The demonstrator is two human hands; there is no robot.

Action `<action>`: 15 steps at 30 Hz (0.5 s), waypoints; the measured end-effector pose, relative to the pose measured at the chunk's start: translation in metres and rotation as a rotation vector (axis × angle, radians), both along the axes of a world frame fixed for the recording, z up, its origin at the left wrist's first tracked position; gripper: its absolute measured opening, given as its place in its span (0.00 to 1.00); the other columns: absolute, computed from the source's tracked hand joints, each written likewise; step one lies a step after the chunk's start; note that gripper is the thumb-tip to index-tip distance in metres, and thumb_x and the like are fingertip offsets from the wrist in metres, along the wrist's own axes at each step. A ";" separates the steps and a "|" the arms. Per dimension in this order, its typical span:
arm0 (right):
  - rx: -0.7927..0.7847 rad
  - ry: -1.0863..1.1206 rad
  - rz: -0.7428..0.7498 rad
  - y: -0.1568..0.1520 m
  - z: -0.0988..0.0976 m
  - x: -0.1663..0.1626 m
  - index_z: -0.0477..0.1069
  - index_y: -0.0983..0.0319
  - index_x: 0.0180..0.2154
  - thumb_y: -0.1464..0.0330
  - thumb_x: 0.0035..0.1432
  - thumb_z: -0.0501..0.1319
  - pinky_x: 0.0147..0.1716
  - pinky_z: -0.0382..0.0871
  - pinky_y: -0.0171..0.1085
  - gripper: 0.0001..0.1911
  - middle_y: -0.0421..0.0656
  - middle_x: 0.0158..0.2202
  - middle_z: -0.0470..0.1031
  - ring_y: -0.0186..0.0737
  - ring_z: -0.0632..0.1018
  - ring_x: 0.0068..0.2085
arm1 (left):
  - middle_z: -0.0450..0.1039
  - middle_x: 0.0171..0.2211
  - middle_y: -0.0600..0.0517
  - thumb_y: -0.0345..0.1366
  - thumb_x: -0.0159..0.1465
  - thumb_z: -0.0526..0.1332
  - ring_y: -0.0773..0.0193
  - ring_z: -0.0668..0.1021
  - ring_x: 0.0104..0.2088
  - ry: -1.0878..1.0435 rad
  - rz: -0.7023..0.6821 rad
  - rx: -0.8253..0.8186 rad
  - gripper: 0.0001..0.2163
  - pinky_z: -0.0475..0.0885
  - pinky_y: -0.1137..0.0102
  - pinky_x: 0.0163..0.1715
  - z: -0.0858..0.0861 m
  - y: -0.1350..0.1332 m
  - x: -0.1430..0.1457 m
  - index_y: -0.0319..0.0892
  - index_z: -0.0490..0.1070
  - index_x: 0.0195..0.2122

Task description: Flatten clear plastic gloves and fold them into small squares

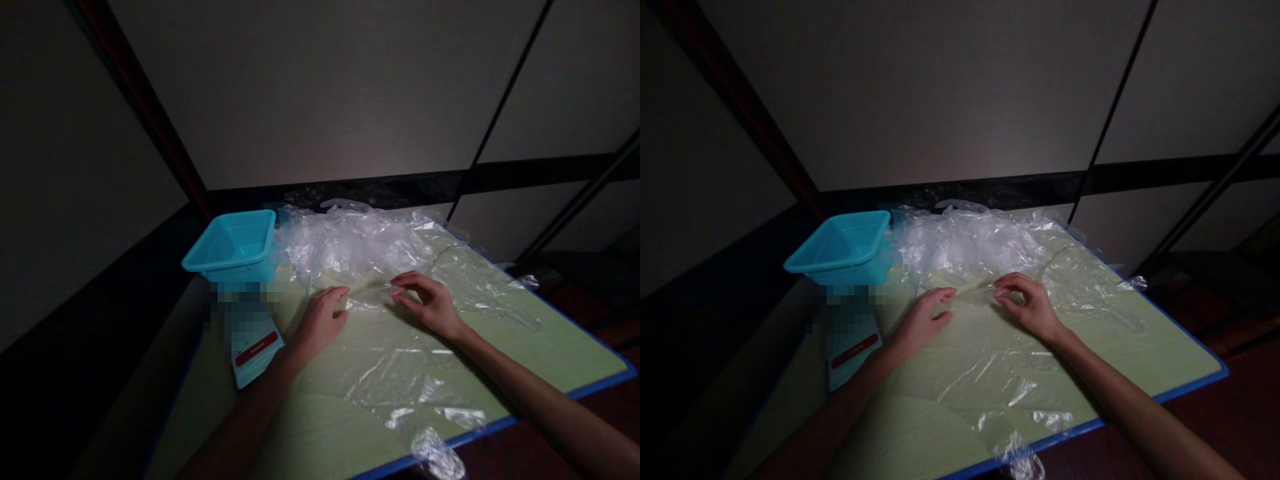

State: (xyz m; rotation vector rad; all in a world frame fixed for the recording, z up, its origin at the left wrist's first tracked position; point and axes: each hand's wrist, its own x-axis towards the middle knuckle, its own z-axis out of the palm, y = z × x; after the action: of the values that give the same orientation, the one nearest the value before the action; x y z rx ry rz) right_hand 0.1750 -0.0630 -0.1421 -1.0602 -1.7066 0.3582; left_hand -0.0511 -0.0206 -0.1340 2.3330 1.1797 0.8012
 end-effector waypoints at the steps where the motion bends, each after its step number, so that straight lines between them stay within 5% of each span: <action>1: -0.003 0.017 0.007 -0.001 0.000 0.000 0.69 0.60 0.38 0.65 0.53 0.62 0.37 0.72 0.41 0.09 0.46 0.38 0.74 0.38 0.76 0.34 | 0.75 0.42 0.49 0.19 0.50 0.61 0.61 0.77 0.40 0.004 -0.003 0.007 0.19 0.72 0.66 0.43 0.001 0.000 0.000 0.40 0.70 0.43; 5: -0.044 0.029 0.066 -0.006 0.005 0.000 0.63 0.59 0.47 0.67 0.53 0.62 0.37 0.72 0.40 0.18 0.45 0.38 0.73 0.36 0.76 0.33 | 0.75 0.40 0.48 0.21 0.50 0.62 0.59 0.75 0.41 0.047 -0.015 0.047 0.16 0.69 0.64 0.45 0.005 -0.003 -0.001 0.38 0.71 0.41; 15: -0.261 -0.120 0.364 -0.019 0.018 -0.002 0.66 0.60 0.47 0.64 0.50 0.64 0.34 0.70 0.37 0.21 0.40 0.30 0.73 0.35 0.75 0.31 | 0.75 0.42 0.50 0.28 0.53 0.61 0.59 0.76 0.42 0.246 -0.121 0.078 0.14 0.69 0.66 0.45 0.018 -0.022 -0.002 0.42 0.72 0.41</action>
State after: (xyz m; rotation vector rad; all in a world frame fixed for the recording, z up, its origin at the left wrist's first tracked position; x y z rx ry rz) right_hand 0.1730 -0.0824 -0.1245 -0.9666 -2.0029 0.7798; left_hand -0.0533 -0.0426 -0.1164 2.5981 1.1062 0.5388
